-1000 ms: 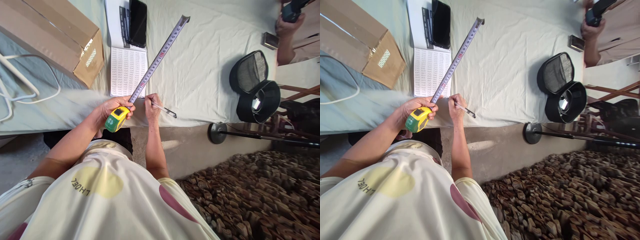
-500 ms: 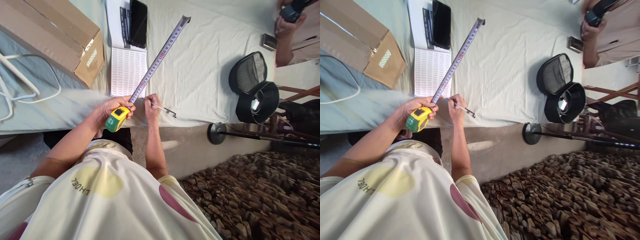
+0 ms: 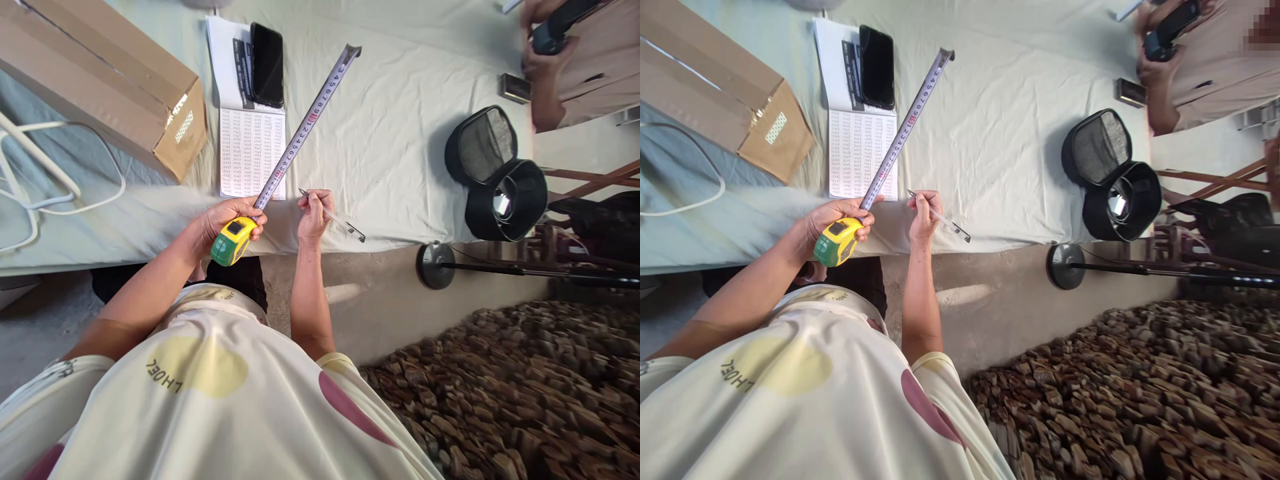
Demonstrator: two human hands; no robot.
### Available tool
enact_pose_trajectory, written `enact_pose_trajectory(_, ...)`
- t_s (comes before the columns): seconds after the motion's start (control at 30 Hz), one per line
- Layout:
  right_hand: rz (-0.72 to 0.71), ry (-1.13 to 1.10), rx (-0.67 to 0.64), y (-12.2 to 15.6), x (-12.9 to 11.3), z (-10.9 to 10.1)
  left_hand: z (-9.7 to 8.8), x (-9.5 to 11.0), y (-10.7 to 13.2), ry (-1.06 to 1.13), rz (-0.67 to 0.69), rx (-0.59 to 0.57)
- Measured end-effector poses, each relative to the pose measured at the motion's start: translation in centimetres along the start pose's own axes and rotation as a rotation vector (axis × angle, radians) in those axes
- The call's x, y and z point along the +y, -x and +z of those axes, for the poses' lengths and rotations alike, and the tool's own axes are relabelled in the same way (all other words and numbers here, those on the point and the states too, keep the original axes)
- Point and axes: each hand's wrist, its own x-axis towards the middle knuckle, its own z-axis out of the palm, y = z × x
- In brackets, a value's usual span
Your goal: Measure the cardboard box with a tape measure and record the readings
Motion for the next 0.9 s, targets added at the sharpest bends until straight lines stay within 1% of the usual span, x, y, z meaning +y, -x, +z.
enact_pose_trajectory(0.13, 0.007, 0.025, 0.013, -0.2, 0.0, 0.3, -0.8, -0.6, 0.1, 0.007, 0.078, -0.041)
enact_pose_trajectory(0.23, 0.007, -0.021, 0.051, -0.3, 0.2, 0.6, -1.4, -1.1, 0.2, 0.007, 0.141, -0.080)
enact_pose_trajectory(0.33, -0.002, -0.067, 0.073, -0.4, 0.0, 0.8, -1.8, -1.6, 0.4, -0.014, 0.220, -0.087)
enact_pose_trajectory(0.57, 0.004, -0.040, 0.016, 0.1, -1.2, 1.1, -2.6, -2.8, 0.3, -0.088, 0.333, -0.078)
enact_pose_trajectory(0.77, -0.029, 0.064, -0.118, 0.4, -1.3, 1.3, -2.8, -3.2, 0.4, -0.113, 0.373, -0.073)
enact_pose_trajectory(0.9, -0.009, 0.114, -0.150, 0.5, -1.5, 1.3, -2.6, -3.4, 0.7, -0.115, 0.390, -0.059)
